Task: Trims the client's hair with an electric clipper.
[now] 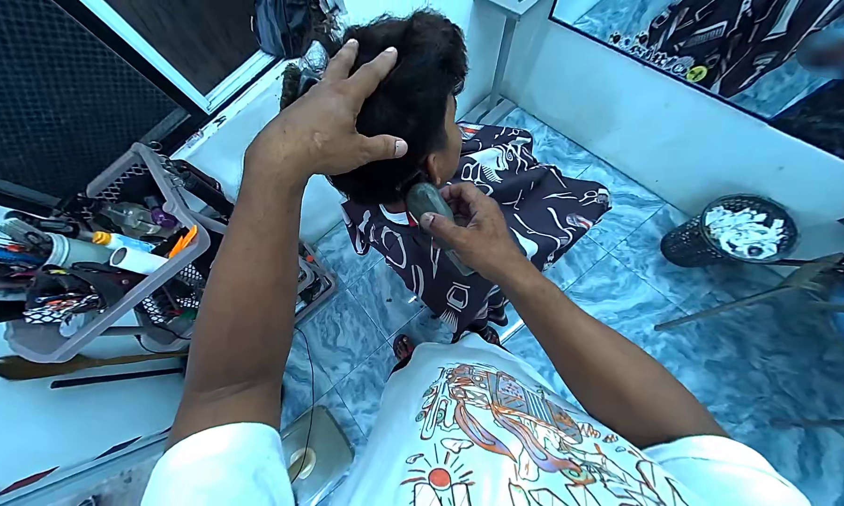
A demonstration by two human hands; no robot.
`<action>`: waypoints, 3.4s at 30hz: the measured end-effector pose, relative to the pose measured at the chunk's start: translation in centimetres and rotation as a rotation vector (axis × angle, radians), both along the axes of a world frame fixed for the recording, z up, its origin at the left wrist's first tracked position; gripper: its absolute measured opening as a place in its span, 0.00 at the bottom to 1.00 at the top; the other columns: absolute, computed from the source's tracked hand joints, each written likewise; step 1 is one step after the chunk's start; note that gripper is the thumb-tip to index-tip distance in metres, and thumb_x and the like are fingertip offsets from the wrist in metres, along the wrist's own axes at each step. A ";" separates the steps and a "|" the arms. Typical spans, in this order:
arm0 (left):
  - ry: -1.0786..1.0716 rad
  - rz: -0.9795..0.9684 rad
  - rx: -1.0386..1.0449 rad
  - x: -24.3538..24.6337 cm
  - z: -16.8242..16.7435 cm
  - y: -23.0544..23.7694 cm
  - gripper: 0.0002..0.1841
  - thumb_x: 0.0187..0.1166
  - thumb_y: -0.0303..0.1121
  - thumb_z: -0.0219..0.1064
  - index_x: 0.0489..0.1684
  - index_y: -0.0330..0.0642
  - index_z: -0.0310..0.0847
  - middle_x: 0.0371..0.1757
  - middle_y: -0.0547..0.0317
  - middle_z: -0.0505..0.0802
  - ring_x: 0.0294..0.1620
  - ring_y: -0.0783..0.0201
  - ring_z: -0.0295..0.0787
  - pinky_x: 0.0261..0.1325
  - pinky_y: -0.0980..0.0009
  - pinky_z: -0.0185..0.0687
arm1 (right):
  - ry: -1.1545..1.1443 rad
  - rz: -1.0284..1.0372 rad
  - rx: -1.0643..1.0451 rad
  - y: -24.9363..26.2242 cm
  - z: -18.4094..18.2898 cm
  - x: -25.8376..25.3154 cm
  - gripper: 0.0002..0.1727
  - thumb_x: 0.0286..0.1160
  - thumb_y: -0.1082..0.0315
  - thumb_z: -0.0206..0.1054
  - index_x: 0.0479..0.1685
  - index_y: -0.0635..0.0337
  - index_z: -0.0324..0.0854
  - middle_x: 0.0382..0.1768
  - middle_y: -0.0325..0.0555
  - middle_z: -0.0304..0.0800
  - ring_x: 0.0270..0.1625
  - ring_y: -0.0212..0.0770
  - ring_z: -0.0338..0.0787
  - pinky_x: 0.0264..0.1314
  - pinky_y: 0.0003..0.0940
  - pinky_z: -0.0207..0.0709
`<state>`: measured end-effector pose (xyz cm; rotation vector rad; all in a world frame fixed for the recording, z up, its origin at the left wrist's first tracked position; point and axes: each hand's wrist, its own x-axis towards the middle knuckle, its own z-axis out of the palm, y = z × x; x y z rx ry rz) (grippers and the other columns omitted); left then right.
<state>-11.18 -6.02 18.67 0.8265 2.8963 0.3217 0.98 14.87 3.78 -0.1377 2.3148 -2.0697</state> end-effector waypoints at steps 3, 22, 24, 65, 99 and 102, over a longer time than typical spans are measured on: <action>-0.004 0.008 -0.008 0.0 0.1 0.0 0.55 0.67 0.69 0.71 0.98 0.65 0.47 0.97 0.41 0.49 0.94 0.41 0.53 0.86 0.37 0.60 | -0.033 0.022 0.087 -0.1 -0.3 0.1 0.25 0.72 0.52 0.76 0.61 0.58 0.80 0.41 0.46 0.91 0.36 0.40 0.92 0.39 0.42 0.90; -0.006 0.011 0.002 0.2 0.2 0.0 0.53 0.68 0.68 0.70 0.98 0.65 0.48 0.97 0.43 0.49 0.95 0.43 0.53 0.87 0.38 0.59 | -0.171 0.039 0.004 -0.5 0.8 1.5 0.22 0.77 0.55 0.75 0.59 0.61 0.79 0.38 0.51 0.90 0.28 0.45 0.92 0.30 0.43 0.91; -0.002 0.006 0.001 0.2 0.2 -0.1 0.53 0.68 0.69 0.69 0.98 0.65 0.48 0.97 0.42 0.49 0.94 0.43 0.53 0.87 0.37 0.59 | -0.177 0.037 -0.028 -0.5 0.9 1.3 0.22 0.76 0.56 0.75 0.59 0.62 0.79 0.39 0.51 0.91 0.29 0.45 0.93 0.32 0.43 0.93; -0.002 -0.017 -0.014 -0.2 0.3 -0.4 0.53 0.69 0.70 0.68 0.98 0.65 0.49 0.97 0.42 0.50 0.95 0.45 0.51 0.89 0.41 0.57 | 0.014 -0.051 0.260 -0.7 -1.4 0.4 0.30 0.68 0.50 0.79 0.65 0.56 0.77 0.47 0.46 0.91 0.44 0.40 0.92 0.48 0.44 0.88; -0.017 -0.019 -0.026 -0.1 0.6 -0.2 0.53 0.69 0.68 0.70 0.98 0.65 0.47 0.97 0.41 0.48 0.96 0.44 0.49 0.90 0.42 0.56 | 0.005 -0.027 0.193 -0.2 -1.1 0.1 0.29 0.66 0.50 0.80 0.62 0.56 0.80 0.46 0.45 0.91 0.43 0.39 0.91 0.47 0.43 0.87; -0.006 -0.034 -0.021 -0.1 0.5 -0.4 0.55 0.66 0.69 0.72 0.98 0.64 0.47 0.97 0.40 0.48 0.96 0.43 0.49 0.89 0.40 0.57 | 0.070 0.017 0.150 -0.1 -0.8 -0.2 0.29 0.67 0.51 0.80 0.63 0.56 0.79 0.46 0.45 0.91 0.43 0.37 0.91 0.48 0.41 0.88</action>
